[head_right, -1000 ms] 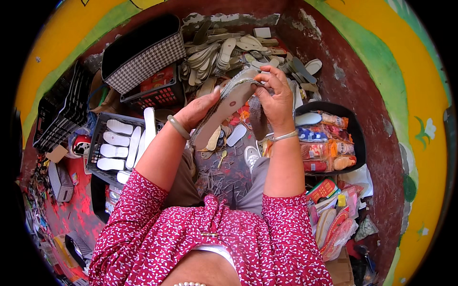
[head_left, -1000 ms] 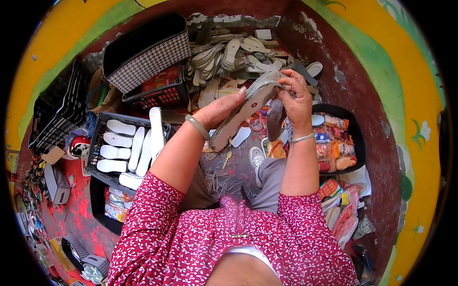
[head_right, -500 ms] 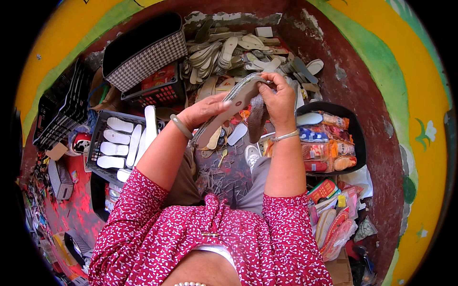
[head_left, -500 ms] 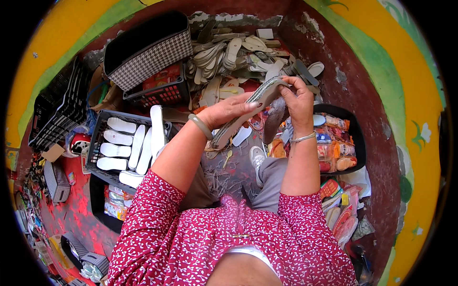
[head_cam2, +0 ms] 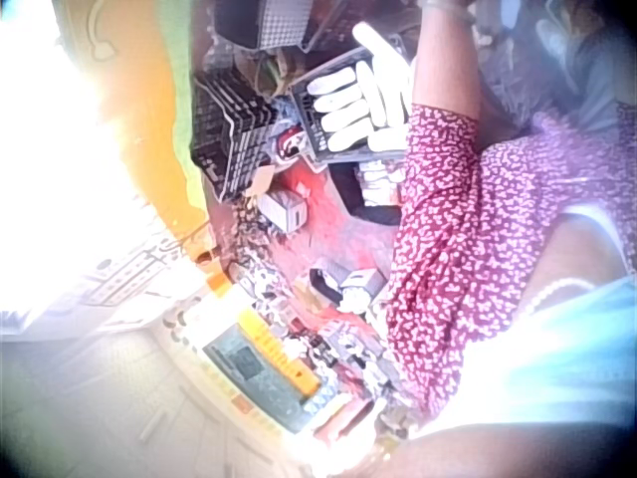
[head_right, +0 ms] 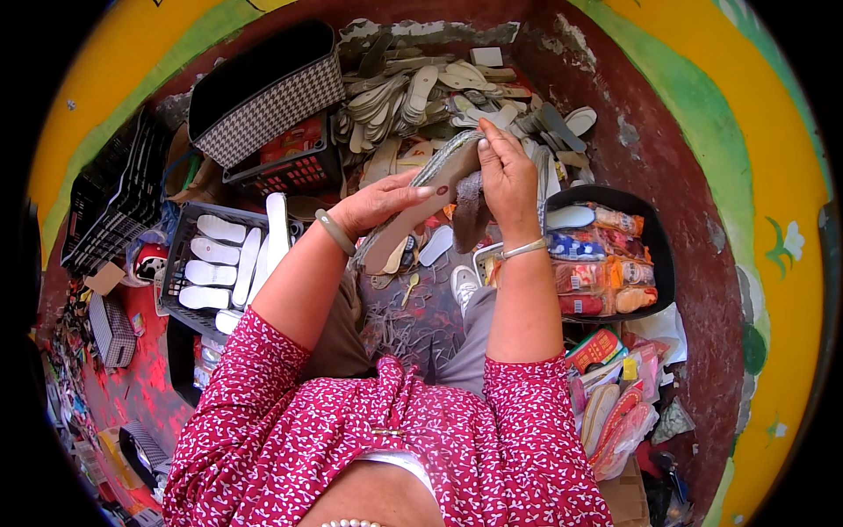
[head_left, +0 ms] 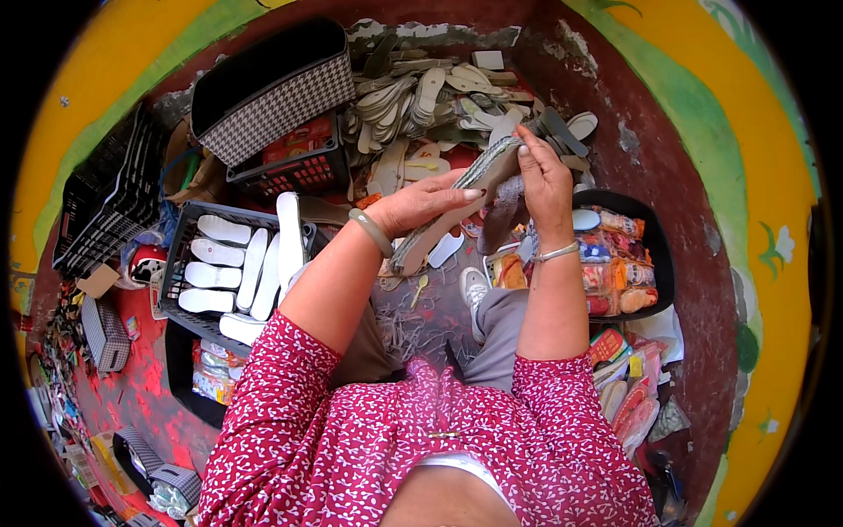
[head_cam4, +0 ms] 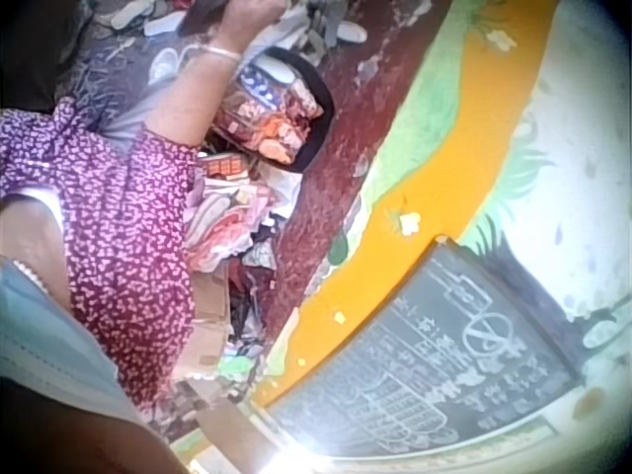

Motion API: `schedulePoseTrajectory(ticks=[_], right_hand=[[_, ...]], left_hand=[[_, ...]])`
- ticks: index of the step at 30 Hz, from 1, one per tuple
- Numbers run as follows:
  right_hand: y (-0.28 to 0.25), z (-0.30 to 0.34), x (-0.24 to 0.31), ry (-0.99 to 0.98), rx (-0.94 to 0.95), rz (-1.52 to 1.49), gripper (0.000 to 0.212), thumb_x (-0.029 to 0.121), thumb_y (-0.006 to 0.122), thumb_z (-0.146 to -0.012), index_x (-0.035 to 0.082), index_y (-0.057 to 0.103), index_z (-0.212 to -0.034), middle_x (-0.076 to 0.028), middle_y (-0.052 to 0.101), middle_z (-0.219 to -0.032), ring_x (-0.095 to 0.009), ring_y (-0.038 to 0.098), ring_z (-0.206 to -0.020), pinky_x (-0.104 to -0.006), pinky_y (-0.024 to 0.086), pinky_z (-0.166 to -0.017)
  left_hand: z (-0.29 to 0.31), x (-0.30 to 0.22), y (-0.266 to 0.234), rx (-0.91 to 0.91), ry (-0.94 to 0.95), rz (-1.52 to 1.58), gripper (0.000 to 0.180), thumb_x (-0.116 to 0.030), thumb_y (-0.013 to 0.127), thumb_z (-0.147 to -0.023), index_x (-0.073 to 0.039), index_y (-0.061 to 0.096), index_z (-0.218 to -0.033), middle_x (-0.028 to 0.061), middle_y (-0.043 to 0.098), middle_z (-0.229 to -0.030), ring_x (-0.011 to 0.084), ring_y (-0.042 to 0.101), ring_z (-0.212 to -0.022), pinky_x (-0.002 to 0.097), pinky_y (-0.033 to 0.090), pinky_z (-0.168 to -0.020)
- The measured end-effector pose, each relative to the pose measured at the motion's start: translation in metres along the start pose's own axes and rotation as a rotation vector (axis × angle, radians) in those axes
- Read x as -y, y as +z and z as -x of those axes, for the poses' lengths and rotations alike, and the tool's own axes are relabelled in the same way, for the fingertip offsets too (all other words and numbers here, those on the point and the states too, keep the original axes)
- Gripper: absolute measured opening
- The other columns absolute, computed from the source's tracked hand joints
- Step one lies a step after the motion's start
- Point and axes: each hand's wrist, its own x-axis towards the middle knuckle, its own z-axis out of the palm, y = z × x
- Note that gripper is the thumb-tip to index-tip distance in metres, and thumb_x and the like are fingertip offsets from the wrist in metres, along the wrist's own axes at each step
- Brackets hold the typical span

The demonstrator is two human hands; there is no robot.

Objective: The person picks up shoe insoles from a pile and wipes each one with a cloth before placing it into a black crate.

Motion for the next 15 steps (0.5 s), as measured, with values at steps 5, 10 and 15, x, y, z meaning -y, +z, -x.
schedulePoseTrajectory(ticks=[5, 10, 15], right_hand=[[-0.001, 0.001, -0.001, 0.008, 0.068, 0.113, 0.032, 0.013, 0.052, -0.091, 0.000, 0.055, -0.120, -0.008, 0.060, -0.112, -0.013, 0.054, -0.102, -0.0230, 0.039, -0.090], [-0.021, -0.002, -0.001, 0.397, 0.270, -0.568, 0.038, 0.012, 0.061, -0.086, -0.002, 0.054, -0.120, -0.006, 0.061, -0.105, -0.010, 0.056, -0.091, -0.0221, 0.043, -0.083], [-0.034, 0.000, -0.008, 0.524, 0.351, -0.835, 0.028, 0.011, 0.065, -0.082, -0.001, 0.057, -0.105, -0.004, 0.063, -0.093, -0.010, 0.058, -0.082, -0.0221, 0.046, -0.075]], left_hand=[[-0.001, 0.005, -0.003, -0.028, -0.024, -0.074, 0.047, -0.029, 0.056, -0.088, -0.007, 0.042, -0.127, 0.0051, 0.060, -0.100, 0.0119, 0.060, -0.079, 0.0229, 0.049, -0.063], [0.002, -0.002, -0.003, 0.063, -0.101, -0.002, 0.043, -0.025, 0.049, -0.090, 0.000, 0.043, -0.125, 0.0153, 0.060, -0.109, 0.0166, 0.062, -0.078, 0.0277, 0.052, -0.067], [0.007, -0.004, 0.007, 0.184, -0.130, 0.187, 0.048, -0.028, 0.045, -0.091, 0.005, 0.040, -0.126, 0.0230, 0.057, -0.113, 0.0280, 0.064, -0.091, 0.0333, 0.054, -0.074]])
